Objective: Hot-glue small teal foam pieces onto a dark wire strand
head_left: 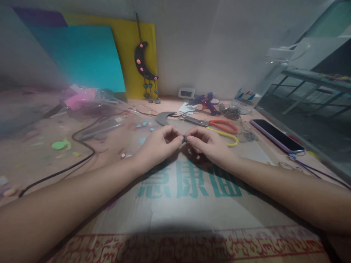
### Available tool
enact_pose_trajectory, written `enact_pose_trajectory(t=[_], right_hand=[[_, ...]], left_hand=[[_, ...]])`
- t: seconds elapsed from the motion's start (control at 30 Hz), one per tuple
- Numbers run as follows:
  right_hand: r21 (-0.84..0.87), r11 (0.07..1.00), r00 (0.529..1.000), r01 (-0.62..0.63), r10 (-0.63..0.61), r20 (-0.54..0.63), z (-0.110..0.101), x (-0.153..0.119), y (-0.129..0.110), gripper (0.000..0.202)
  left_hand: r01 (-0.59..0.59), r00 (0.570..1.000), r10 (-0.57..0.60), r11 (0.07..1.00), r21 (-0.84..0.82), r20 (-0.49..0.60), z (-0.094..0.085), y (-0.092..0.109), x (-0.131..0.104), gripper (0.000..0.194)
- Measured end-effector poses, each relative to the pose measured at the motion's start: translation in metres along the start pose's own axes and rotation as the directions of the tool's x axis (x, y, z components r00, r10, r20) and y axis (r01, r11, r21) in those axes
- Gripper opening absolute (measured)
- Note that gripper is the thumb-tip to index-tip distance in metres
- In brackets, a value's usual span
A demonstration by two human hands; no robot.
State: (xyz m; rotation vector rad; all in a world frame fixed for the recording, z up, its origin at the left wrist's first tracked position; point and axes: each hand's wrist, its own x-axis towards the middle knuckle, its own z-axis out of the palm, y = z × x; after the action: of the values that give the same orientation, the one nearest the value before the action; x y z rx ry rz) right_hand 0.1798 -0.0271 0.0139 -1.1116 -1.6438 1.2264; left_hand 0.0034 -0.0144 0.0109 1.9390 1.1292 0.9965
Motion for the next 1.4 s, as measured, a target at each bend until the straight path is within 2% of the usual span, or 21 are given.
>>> enact_pose_trajectory(t=[0.2, 0.33, 0.53, 0.7, 0.93, 1.07, 1.23, 1.4], right_hand=[[-0.036, 0.999, 0.999, 0.004, -0.006, -0.048, -0.003, 0.003, 0.000, 0.022], [-0.028, 0.998, 0.994, 0.053, -0.056, -0.093, -0.005, 0.005, 0.001, 0.024], [-0.039, 0.998, 0.996, 0.041, -0.044, -0.080, -0.008, 0.006, 0.003, 0.027], [-0.071, 0.993, 0.988, 0.094, -0.102, -0.118, -0.011, 0.009, 0.005, 0.033], [-0.058, 0.997, 0.998, 0.054, -0.056, -0.021, -0.011, 0.007, 0.006, 0.031], [-0.077, 0.995, 0.997, 0.068, -0.071, -0.035, -0.010, 0.007, 0.007, 0.031], [-0.018, 1.000, 1.000, 0.011, -0.012, -0.019, -0.008, 0.007, 0.007, 0.028], [-0.121, 0.992, 0.998, 0.031, -0.037, -0.050, -0.007, 0.005, 0.005, 0.021]], left_hand=[[-0.043, 0.999, 0.044, 0.997, -0.057, 0.019, 0.000, -0.001, 0.000, 0.016], [-0.004, 0.999, 0.009, 0.994, -0.113, 0.043, 0.000, -0.001, 0.001, 0.020], [-0.011, 1.000, 0.011, 0.997, -0.074, 0.007, 0.000, -0.002, 0.001, 0.015], [0.037, 0.999, -0.039, 0.992, -0.118, -0.020, 0.001, -0.005, 0.004, 0.018], [0.034, 0.999, -0.039, 0.989, -0.143, -0.034, 0.000, -0.008, 0.005, 0.018], [0.057, 0.998, -0.061, 0.991, -0.118, -0.030, 0.000, -0.004, 0.005, 0.018], [0.066, 0.998, -0.066, 0.996, -0.062, 0.005, -0.001, 0.001, 0.003, 0.018], [0.024, 0.999, -0.021, 0.997, -0.070, 0.033, 0.001, -0.001, 0.002, 0.017]])
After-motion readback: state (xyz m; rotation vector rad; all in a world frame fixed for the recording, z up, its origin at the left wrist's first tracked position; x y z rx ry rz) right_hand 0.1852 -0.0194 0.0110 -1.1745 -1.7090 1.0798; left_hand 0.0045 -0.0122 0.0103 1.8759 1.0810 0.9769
